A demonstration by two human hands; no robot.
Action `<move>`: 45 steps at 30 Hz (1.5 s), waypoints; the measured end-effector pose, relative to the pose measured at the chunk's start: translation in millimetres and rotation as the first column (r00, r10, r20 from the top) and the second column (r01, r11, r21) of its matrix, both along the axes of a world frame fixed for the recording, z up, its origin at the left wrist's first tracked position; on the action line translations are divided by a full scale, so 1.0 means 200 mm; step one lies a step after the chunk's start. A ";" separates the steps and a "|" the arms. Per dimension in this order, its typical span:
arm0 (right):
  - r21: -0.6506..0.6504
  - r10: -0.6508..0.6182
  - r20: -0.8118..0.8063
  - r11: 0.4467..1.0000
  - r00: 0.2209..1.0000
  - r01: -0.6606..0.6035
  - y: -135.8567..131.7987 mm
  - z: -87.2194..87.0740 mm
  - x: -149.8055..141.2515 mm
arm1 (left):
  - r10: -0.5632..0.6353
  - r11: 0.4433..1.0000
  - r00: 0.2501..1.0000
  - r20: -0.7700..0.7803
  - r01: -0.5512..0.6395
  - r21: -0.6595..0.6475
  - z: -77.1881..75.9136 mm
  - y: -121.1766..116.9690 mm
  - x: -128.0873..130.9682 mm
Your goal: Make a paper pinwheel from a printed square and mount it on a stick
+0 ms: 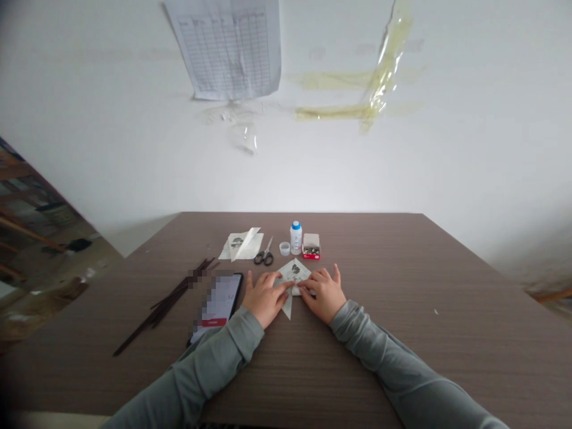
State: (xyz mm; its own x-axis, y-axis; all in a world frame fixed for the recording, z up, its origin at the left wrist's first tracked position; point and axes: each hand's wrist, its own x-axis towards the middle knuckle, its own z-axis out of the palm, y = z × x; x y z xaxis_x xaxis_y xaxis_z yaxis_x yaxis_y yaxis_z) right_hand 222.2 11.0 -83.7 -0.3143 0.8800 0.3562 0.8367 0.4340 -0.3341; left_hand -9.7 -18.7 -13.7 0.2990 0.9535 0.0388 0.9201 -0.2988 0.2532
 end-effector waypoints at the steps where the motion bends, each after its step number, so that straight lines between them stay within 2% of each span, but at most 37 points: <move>1: -0.002 -0.003 0.003 1.000 1.000 0.003 0.00 0.00 0.00 | -0.001 1.000 1.000 0.004 0.001 0.009 0.00 0.00 0.00; 12: -0.056 0.028 0.002 0.998 1.000 -0.028 0.00 0.03 0.01 | 0.010 1.000 0.999 0.042 -0.010 0.008 -0.03 0.01 0.00; 18: -0.045 0.030 0.018 0.999 0.999 -0.029 -0.01 0.03 0.00 | 0.007 0.999 0.999 0.053 -0.010 0.053 -0.04 0.02 0.00; 34: -0.079 0.005 0.034 0.997 0.999 -0.002 -0.01 0.04 -0.01 | 0.048 0.999 0.999 0.019 -0.047 -0.025 0.00 -0.01 0.02; 41: -0.042 0.019 0.023 0.999 1.000 -0.018 0.00 0.03 0.00 | 0.054 0.998 0.998 0.028 -0.055 0.026 -0.02 -0.01 0.01; 45: -0.039 0.024 0.023 0.999 0.999 -0.023 0.00 0.02 0.01 | 0.068 0.998 0.998 0.007 -0.068 -0.016 -0.01 -0.01 0.01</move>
State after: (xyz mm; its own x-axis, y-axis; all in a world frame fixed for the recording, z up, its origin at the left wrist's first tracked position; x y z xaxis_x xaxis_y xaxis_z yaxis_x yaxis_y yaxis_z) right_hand 223.4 11.3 -79.2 -0.3431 0.8853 0.3139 0.8343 0.4407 -0.3312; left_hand -7.3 -20.2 -15.3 0.2329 0.9722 0.0254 0.9362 -0.2312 0.2646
